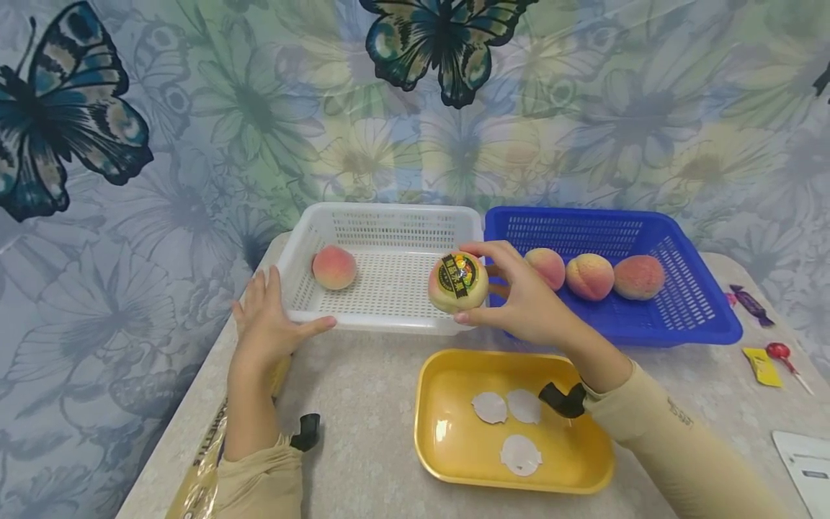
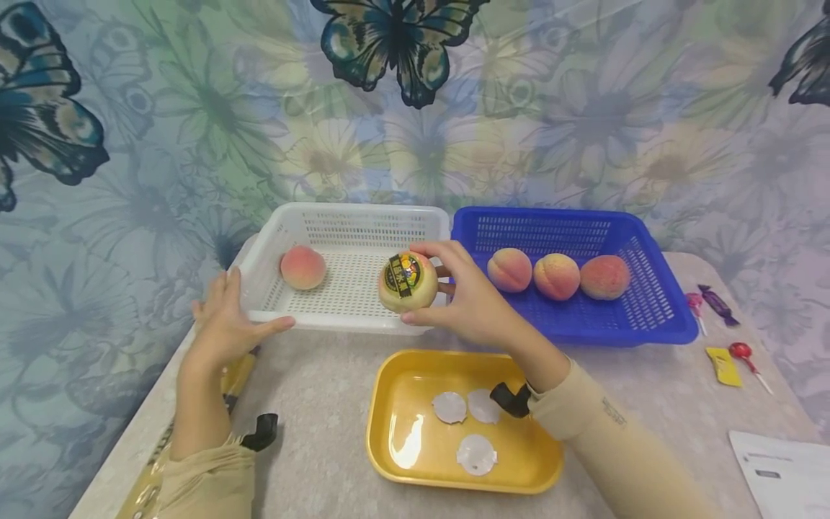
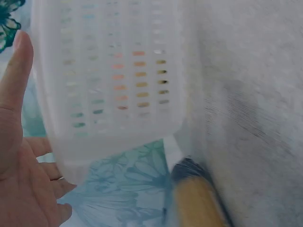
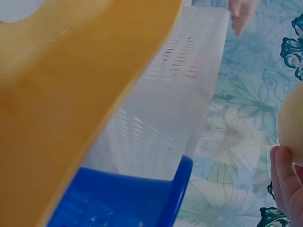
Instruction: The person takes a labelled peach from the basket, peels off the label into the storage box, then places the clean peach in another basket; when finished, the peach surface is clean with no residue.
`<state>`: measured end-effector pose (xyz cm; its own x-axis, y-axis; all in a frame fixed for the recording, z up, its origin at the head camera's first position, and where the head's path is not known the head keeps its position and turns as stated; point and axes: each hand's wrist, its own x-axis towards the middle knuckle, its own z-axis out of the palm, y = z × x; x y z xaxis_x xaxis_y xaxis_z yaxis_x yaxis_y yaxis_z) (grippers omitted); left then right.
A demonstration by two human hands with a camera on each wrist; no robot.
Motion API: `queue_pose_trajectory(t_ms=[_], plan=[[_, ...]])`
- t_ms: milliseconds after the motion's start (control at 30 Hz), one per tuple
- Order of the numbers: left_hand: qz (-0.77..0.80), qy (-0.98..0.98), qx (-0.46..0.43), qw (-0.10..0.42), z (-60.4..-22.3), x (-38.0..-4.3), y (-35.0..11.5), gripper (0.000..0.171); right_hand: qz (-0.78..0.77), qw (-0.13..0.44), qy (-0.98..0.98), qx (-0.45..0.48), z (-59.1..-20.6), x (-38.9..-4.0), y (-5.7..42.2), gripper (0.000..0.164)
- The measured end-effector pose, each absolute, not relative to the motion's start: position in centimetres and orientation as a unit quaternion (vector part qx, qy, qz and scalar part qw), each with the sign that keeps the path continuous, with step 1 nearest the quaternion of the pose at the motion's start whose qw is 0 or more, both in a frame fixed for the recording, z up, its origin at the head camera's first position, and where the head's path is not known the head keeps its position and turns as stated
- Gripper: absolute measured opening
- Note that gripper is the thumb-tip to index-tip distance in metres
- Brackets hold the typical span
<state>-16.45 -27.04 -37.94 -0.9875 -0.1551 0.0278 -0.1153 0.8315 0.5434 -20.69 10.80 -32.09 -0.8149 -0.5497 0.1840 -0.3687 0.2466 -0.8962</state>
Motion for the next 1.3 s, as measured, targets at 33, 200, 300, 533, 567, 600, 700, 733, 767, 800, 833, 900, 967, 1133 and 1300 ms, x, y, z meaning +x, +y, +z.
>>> queue_pose_trajectory(t_ms=[33,200,300,533,567,600,700,733,767,800,833,900,967,1133,1300], plan=[[-0.284,-0.955,0.067,0.044,-37.7,-16.4,-26.9,0.134,-0.542,0.083,0.783,-0.294,-32.2,-20.6,11.0,0.082],[-0.356,-0.932,0.007,0.073,-36.5,-16.3,-24.8,0.116,-0.558,0.082,0.77,-0.297,-32.6,-20.1,11.5,0.082],[-0.428,-0.901,-0.052,0.055,-35.8,-16.3,-22.6,0.101,-0.565,0.081,0.764,-0.3,-32.8,-19.8,11.6,0.082],[-0.528,-0.825,-0.202,0.001,-35.3,-15.7,-16.8,0.076,-0.573,0.085,0.752,-0.314,-33.3,-19.3,11.8,0.082],[-0.535,-0.815,-0.221,-0.005,-35.2,-15.6,-16.1,0.074,-0.573,0.086,0.75,-0.318,-33.3,-19.3,11.8,0.082],[-0.54,-0.807,-0.239,-0.01,-35.2,-15.6,-15.5,0.074,-0.573,0.086,0.75,-0.319,-33.3,-19.2,11.8,0.082],[-0.563,-0.779,-0.275,-0.031,-35.3,-15.6,-14.0,0.076,-0.573,0.084,0.749,-0.322,-33.3,-19.1,11.9,0.082],[-0.569,-0.772,-0.281,-0.038,-35.3,-15.6,-13.6,0.077,-0.571,0.081,0.75,-0.323,-33.3,-19.0,11.9,0.082],[-0.577,-0.765,-0.283,-0.047,-35.3,-15.7,-13.3,0.077,-0.57,0.077,0.752,-0.322,-33.3,-18.9,11.9,0.082],[-0.584,-0.758,-0.285,-0.053,-35.3,-15.7,-13.0,0.078,-0.568,0.073,0.755,-0.32,-33.3,-18.9,11.9,0.082],[-0.589,-0.754,-0.285,-0.057,-35.3,-15.7,-12.7,0.079,-0.567,0.07,0.757,-0.318,-33.2,-18.8,11.9,0.083],[-0.6,-0.746,-0.283,-0.063,-35.3,-15.7,-12.3,0.079,-0.565,0.067,0.761,-0.313,-33.2,-18.5,11.9,0.084],[-0.619,-0.73,-0.282,-0.068,-35.3,-15.6,-12.0,0.078,-0.566,0.071,0.76,-0.311,-33.1,-18.3,11.9,0.084],[-0.643,-0.711,-0.279,-0.05,-35.3,-15.6,-11.5,0.072,-0.554,0.059,0.763,-0.328,-33.1,-17.9,12.2,0.077],[-0.628,-0.737,-0.249,-0.03,-35.2,-15.4,-11.4,0.069,-0.491,-0.042,0.792,-0.362,-32.9,-17.6,12.5,0.067]])
